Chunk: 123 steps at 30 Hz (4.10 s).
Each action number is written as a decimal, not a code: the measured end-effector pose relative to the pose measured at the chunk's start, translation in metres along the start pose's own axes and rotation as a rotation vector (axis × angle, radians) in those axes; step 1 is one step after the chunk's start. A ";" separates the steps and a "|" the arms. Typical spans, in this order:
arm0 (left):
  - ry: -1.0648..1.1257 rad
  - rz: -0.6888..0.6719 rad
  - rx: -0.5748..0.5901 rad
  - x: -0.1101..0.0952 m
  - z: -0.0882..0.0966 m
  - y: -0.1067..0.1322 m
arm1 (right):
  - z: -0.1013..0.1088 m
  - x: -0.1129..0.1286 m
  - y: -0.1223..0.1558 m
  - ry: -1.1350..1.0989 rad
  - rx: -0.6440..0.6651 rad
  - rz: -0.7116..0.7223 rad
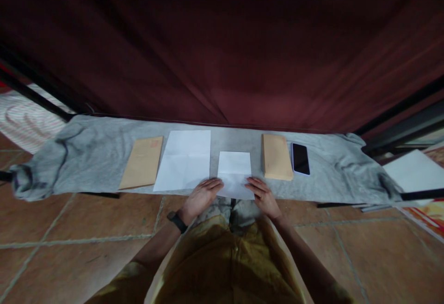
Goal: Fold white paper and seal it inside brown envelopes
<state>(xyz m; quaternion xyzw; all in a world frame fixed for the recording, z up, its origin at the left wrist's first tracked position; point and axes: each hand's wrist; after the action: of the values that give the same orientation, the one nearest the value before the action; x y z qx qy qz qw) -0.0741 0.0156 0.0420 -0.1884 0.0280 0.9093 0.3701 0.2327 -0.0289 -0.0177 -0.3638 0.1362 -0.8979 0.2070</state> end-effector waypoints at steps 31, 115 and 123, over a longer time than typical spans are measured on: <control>0.099 0.773 -0.166 -0.009 -0.008 -0.065 | -0.013 0.022 -0.063 0.434 -0.004 -0.583; 0.286 0.835 -0.280 0.000 -0.022 -0.079 | -0.027 0.030 -0.078 0.306 -0.200 -0.695; 0.251 0.886 -0.258 -0.002 -0.021 -0.084 | -0.023 0.032 -0.083 0.318 -0.152 -0.745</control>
<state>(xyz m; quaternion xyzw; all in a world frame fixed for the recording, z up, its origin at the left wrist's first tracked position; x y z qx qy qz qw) -0.0090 0.0712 0.0307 -0.3112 0.0372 0.9457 -0.0860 0.1729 0.0311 0.0187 -0.2594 0.0915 -0.9438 -0.1832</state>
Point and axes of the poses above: each hand's wrist, its own y-axis away from the middle knuckle, its own z-axis out of the back of the hand, x = y × z, and after that the axes turned 3 degrees about -x, right-handed
